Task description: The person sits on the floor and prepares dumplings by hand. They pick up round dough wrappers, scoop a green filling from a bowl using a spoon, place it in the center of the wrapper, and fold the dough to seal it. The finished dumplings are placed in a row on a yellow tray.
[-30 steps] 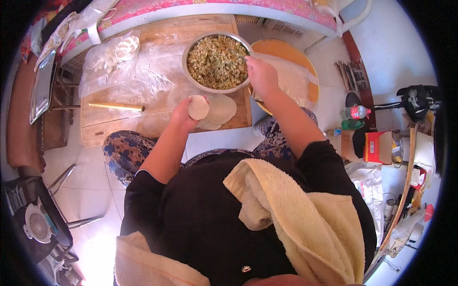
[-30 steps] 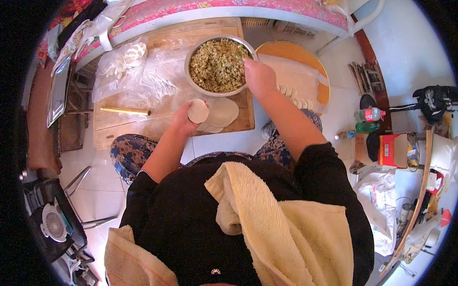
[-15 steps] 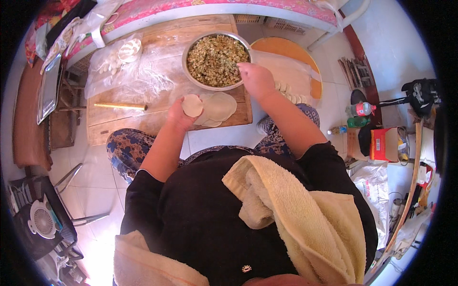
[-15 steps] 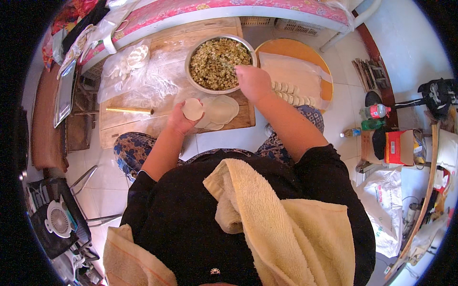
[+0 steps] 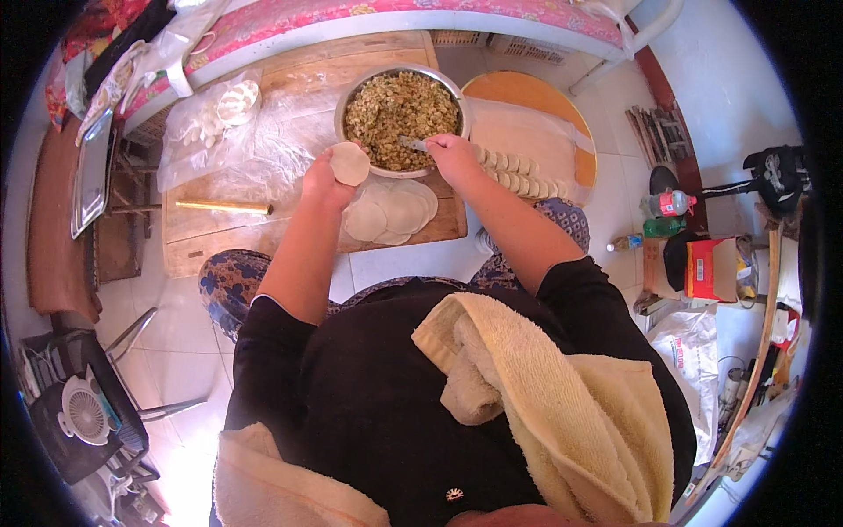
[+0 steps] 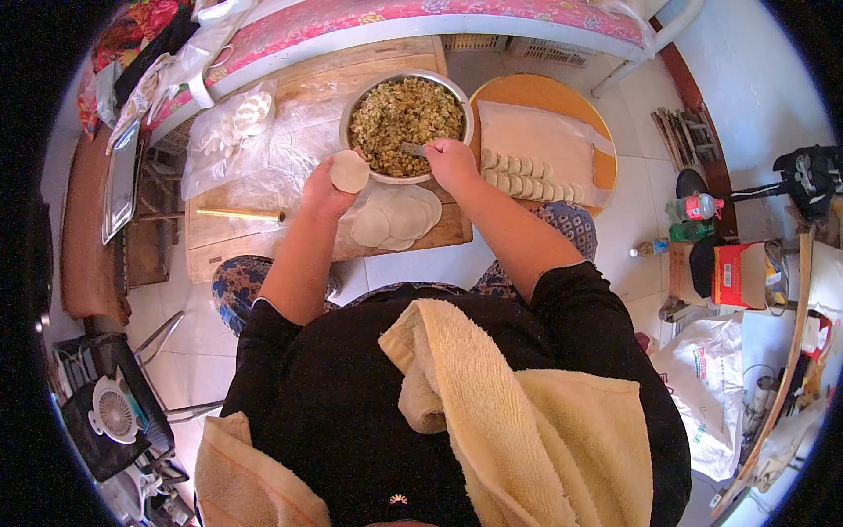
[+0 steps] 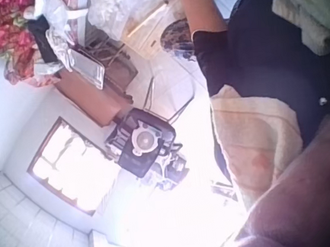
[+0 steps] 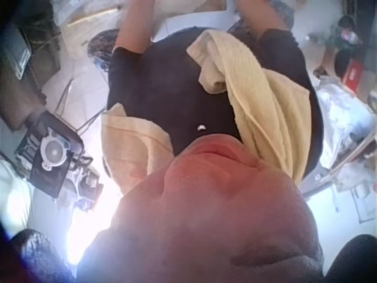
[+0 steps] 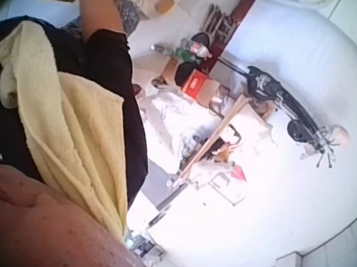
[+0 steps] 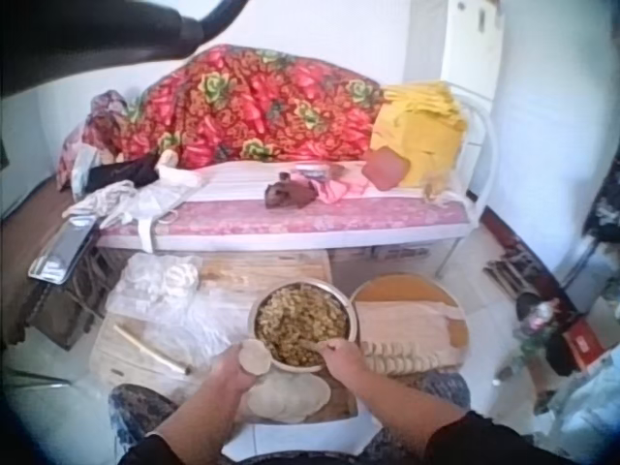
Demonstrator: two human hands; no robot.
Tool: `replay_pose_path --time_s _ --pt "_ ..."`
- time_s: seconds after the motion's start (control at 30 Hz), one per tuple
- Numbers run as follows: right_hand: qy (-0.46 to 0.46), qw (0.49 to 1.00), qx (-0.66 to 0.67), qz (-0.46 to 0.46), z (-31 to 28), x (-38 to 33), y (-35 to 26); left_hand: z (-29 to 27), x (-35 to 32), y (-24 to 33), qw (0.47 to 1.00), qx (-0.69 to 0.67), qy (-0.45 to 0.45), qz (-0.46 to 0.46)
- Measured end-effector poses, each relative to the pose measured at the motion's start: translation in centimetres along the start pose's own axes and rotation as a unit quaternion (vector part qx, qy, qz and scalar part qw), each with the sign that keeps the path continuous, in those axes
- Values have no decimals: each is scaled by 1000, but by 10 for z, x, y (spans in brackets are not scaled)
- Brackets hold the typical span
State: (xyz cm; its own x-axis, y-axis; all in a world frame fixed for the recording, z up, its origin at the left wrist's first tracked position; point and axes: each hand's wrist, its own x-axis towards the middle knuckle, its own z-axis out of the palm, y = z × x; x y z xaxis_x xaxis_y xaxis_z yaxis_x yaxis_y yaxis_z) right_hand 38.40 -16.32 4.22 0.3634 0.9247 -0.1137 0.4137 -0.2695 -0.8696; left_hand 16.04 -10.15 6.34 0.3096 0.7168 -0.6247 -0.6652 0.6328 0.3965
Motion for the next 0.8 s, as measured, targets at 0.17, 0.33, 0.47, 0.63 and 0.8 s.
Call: replay_pose_path --time_s 0.17,0.33,0.47,0.63,0.8 --pt "-41 967 209 136 3 18 10 1 9 1 1000 -2 23 18" --pt "-77 924 318 199 2 13 -11 2 20 -2 1000 6 22 14" --pt "-93 903 356 222 4 15 -16 1 33 -5 1000 -7 26 15" --pt "-125 869 412 243 -2 19 -13 5 32 -5 999 -6 13 32" --pt "-135 859 437 230 -16 12 -28 8 36 -6 998 -28 13 47"
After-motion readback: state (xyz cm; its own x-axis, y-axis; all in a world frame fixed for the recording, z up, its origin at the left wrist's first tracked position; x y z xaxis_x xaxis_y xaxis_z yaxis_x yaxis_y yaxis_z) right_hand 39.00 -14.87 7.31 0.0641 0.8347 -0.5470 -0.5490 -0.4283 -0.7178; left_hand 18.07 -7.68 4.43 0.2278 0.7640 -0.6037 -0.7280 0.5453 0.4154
